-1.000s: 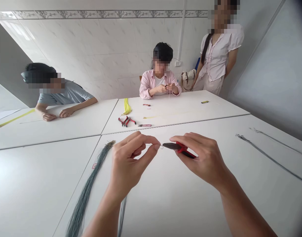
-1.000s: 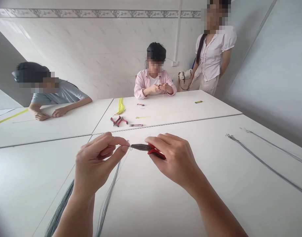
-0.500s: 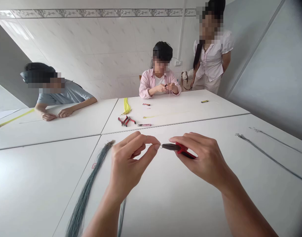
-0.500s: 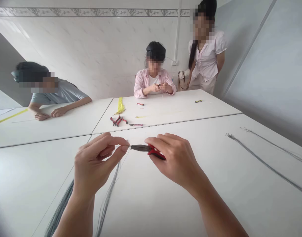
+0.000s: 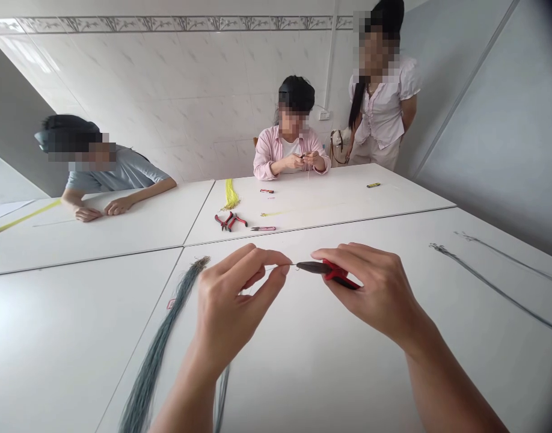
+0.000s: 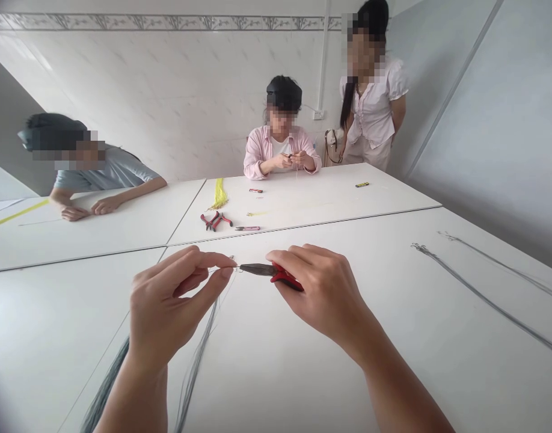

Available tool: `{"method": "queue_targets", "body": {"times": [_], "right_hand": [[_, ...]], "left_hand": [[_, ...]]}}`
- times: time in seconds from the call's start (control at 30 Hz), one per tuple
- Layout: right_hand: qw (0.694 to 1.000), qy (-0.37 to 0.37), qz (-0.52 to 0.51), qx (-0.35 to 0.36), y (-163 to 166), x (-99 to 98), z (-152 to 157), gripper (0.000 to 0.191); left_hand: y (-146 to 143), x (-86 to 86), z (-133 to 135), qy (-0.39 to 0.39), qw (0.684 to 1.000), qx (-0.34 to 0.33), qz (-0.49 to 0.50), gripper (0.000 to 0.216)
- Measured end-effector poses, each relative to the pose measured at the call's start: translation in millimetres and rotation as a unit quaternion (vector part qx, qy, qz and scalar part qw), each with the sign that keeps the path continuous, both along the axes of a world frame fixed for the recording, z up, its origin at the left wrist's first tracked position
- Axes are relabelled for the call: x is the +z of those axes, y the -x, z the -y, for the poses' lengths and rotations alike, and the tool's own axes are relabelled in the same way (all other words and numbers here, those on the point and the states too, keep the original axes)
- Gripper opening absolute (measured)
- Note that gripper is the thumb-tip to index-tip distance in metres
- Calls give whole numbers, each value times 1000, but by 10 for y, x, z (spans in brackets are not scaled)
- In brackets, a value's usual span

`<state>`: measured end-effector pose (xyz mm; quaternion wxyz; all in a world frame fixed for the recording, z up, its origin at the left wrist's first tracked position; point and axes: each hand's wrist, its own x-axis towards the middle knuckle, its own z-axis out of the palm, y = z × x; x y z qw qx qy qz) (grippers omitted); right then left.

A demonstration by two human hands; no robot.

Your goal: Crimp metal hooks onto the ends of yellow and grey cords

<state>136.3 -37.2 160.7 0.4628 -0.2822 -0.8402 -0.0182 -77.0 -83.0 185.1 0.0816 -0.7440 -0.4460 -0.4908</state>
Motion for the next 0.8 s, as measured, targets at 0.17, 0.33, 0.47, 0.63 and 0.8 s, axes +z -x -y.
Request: {"method": "queue_targets", "body": {"times": [0.17,0.33,0.47,0.63,0.8], "right_hand": [[1000,-18,2,-9,1,-2,-6,16],[999,-28,4,-19,1,-7,-9,16],[999,-30,9,-29,-4,-8,-11,18],[999,-30,14,-42,-12,-15,-17,17],[998,-28,19,-47,-20,-25,-21,20]], "left_hand": [[-26,-35,-11,-26,999,19,4,14],[-58,-60,-24,-49,998,26,5,15],[-74,-70,-23,-55,998,37,7,15],[-49,-88,-30,-4,999,29,-16,12],[-35,-73,-2,88,995,4,-53,19]]}}
